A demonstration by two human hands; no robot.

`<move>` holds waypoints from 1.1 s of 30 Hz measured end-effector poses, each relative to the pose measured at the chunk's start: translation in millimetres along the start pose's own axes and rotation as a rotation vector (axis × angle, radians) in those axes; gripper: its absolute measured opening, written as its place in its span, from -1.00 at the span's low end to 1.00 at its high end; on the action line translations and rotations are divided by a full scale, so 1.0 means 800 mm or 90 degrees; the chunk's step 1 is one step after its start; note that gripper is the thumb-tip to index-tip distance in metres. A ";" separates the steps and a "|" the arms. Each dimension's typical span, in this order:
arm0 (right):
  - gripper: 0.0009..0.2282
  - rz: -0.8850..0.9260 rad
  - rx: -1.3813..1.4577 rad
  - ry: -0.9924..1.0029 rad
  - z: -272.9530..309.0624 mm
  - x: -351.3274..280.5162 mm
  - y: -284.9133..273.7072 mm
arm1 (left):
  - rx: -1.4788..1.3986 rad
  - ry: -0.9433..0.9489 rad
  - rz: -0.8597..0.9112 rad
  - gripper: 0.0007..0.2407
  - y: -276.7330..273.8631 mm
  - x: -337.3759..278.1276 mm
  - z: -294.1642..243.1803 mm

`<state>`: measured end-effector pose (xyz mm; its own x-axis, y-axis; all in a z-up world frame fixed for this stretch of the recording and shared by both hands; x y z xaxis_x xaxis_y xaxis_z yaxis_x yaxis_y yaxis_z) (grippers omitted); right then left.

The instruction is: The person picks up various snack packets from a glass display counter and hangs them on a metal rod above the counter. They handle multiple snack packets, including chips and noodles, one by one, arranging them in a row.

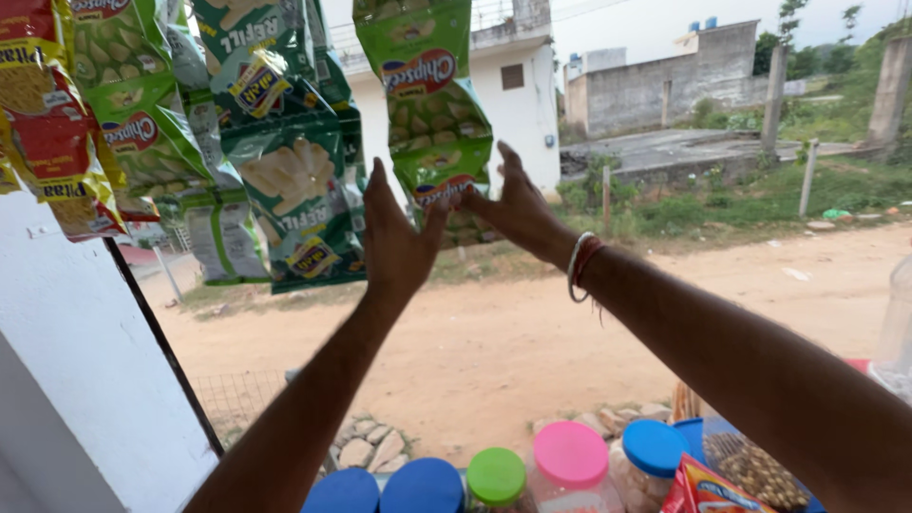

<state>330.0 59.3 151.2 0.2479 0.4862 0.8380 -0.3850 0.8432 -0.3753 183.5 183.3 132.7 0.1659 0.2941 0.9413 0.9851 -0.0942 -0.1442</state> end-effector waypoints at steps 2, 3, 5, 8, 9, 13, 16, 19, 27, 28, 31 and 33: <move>-0.02 -0.040 -0.128 -0.093 0.024 -0.013 -0.008 | 0.013 0.031 0.015 -0.18 -0.014 -0.022 -0.021; -0.03 -0.059 -0.192 -0.139 0.038 -0.021 -0.011 | 0.007 0.045 0.032 -0.19 -0.020 -0.032 -0.032; -0.05 -0.010 -0.243 -0.180 0.063 -0.045 -0.010 | 0.009 0.071 0.062 -0.19 -0.033 -0.057 -0.059; -0.08 0.047 -0.281 -0.257 0.109 -0.088 -0.009 | 0.027 0.107 0.102 -0.18 -0.047 -0.089 -0.095; -0.10 0.064 -0.287 -0.286 0.125 -0.103 -0.008 | 0.031 0.117 0.116 -0.19 -0.052 -0.098 -0.105; -0.11 0.158 -0.270 -0.193 0.157 -0.151 -0.013 | 0.033 0.101 0.190 -0.21 -0.065 -0.134 -0.140; -0.12 0.193 -0.209 -0.136 0.173 -0.191 -0.018 | 0.015 0.084 0.250 -0.21 -0.072 -0.161 -0.161; -0.12 0.185 -0.178 -0.115 0.188 -0.232 -0.028 | -0.013 0.083 0.295 -0.21 -0.082 -0.189 -0.180; -0.15 0.205 -0.155 -0.004 0.192 -0.331 -0.053 | -0.125 0.054 0.423 -0.23 -0.074 -0.272 -0.210; -0.15 0.207 -0.167 0.006 0.191 -0.342 -0.056 | -0.134 0.051 0.432 -0.24 -0.072 -0.282 -0.213; -0.17 0.200 -0.207 0.031 0.188 -0.373 -0.063 | -0.170 0.010 0.467 -0.27 -0.064 -0.315 -0.224; -0.20 0.181 -0.239 0.043 0.188 -0.397 -0.065 | -0.198 -0.018 0.501 -0.25 -0.060 -0.336 -0.230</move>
<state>137.3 -173.4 -35.6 0.2404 0.7136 0.6581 -0.1006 0.6926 -0.7143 83.4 -65.9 -57.2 0.8029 0.0571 0.5934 0.5254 -0.5381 -0.6591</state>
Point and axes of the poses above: each hand's wrist, its own x-axis towards the middle knuckle, its own y-axis out of the palm, z = x × y, the point moved 7 cm from there along x, towards the middle knuckle, and after that the axes turned 11 degrees about -y, right-handed, at the moved point
